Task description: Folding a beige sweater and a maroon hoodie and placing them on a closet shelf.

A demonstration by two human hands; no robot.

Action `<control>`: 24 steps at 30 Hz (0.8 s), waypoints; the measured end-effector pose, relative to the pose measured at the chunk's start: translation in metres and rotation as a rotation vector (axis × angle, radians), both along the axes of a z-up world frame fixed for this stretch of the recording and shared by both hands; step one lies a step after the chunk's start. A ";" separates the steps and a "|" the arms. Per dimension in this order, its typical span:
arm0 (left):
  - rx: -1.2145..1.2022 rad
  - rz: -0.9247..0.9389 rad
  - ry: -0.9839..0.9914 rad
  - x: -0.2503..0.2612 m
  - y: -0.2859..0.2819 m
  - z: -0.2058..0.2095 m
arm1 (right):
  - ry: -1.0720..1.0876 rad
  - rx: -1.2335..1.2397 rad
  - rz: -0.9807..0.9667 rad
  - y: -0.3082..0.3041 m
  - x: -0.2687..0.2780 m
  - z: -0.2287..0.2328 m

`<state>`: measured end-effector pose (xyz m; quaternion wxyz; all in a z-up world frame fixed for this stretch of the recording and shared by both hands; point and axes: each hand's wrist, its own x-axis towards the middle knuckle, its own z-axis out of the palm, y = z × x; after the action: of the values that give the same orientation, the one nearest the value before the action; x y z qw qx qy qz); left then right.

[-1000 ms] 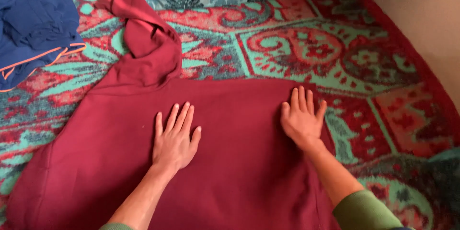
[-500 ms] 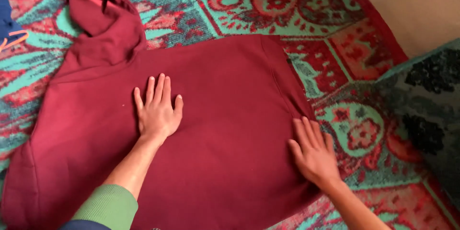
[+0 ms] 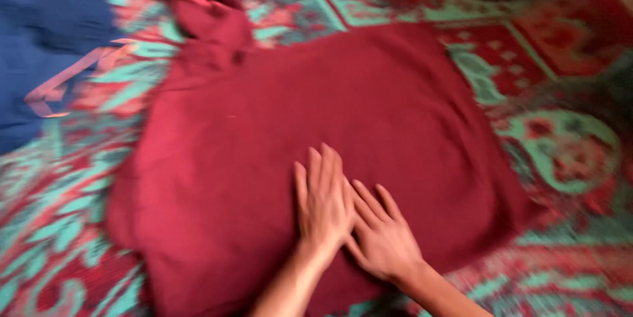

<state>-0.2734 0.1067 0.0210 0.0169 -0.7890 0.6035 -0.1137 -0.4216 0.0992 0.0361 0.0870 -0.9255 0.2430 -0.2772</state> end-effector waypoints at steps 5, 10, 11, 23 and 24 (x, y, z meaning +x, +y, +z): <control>-0.296 -0.155 0.211 0.035 0.106 -0.007 | 0.152 -0.096 -0.118 0.007 -0.020 -0.021; -0.156 0.381 0.182 0.115 0.168 -0.035 | 0.212 -0.177 -0.194 0.008 -0.033 -0.034; 0.028 0.556 0.309 0.126 0.174 -0.041 | 0.209 -0.204 -0.230 0.007 -0.040 -0.035; -0.063 -0.142 0.329 -0.040 0.139 -0.017 | 0.222 -0.135 -0.367 -0.007 -0.114 -0.023; -0.066 -0.143 0.325 -0.032 0.142 -0.017 | 0.218 -0.137 -0.368 -0.013 -0.128 -0.028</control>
<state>-0.3056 0.2488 0.0037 -0.1147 -0.7523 0.6488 -0.0052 -0.5500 0.0862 0.0083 -0.0551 -0.8937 0.3963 -0.2029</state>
